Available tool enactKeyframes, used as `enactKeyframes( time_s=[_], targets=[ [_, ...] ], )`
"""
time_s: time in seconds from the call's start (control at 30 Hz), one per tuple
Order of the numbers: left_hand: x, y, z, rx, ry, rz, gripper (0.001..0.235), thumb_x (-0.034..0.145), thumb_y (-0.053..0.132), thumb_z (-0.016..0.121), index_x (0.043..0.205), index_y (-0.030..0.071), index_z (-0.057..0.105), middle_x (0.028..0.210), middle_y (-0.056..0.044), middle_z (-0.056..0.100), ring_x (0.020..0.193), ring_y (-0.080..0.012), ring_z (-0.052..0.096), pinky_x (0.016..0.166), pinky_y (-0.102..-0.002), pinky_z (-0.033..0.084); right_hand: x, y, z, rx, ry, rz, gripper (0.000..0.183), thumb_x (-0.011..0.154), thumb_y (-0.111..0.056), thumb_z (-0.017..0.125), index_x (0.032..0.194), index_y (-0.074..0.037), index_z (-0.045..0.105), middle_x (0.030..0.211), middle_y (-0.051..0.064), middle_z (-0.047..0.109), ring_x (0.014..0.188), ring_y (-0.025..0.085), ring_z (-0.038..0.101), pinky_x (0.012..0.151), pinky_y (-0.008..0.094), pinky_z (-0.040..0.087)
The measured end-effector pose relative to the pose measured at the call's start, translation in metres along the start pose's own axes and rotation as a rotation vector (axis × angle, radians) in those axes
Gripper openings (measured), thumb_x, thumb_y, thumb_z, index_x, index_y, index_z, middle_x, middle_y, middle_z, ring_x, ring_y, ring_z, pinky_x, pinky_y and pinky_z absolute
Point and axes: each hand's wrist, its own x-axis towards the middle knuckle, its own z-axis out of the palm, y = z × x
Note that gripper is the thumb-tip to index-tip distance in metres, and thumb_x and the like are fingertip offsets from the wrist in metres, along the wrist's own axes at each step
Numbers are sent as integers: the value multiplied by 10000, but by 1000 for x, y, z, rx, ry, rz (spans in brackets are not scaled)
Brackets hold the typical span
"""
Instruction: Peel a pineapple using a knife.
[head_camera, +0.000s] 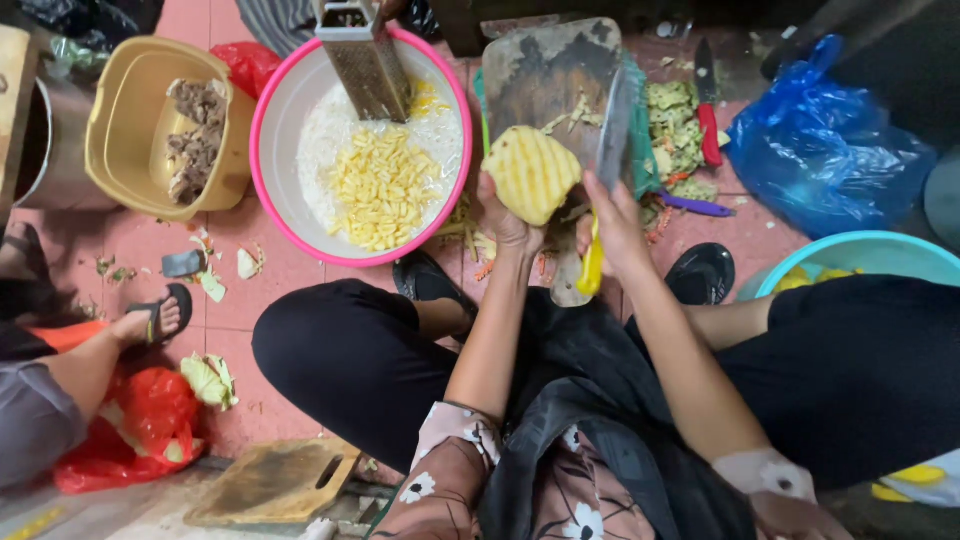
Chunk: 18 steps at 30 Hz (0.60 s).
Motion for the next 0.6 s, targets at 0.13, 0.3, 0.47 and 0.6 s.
enactKeyframes(
  time_s=[0.13, 0.3, 0.47, 0.6],
  targets=[
    [-2, -4, 21, 307, 76, 37, 595, 859, 473, 824, 1330, 193, 594, 1253, -168, 690, 1083, -343, 704, 971, -513, 588, 49, 22, -19, 156, 16, 213, 574, 893, -612, 707, 1172, -132, 562, 727, -9, 447, 387, 78, 469, 312, 216, 396],
    [12, 20, 32, 1142, -245, 189, 537, 966, 494, 662, 1392, 168, 641, 1391, -174, 607, 1348, -345, 534, 1156, -464, 412, 84, 42, -40, 199, 112, 114, 527, 860, -514, 811, 1045, -124, 508, 756, 28, 528, 409, 93, 493, 344, 252, 424],
    [16, 27, 21, 1228, -145, 153, 628, 961, 568, 652, 1373, 94, 641, 1348, -217, 614, 1334, -369, 540, 1179, -472, 382, 59, 21, -13, 32, 83, -50, 563, 908, -518, 734, 1280, -108, 640, 1047, 133, 568, 385, 143, 535, 317, 305, 491],
    [20, 29, 11, 1424, -101, 317, 629, 845, 538, 791, 1277, 91, 692, 1192, -204, 650, 1188, -370, 633, 1092, -446, 461, 50, 24, -8, -68, 81, -60, 637, 952, -572, 636, 1380, -102, 590, 765, 183, 659, 359, 201, 555, 323, 345, 533]
  ],
)
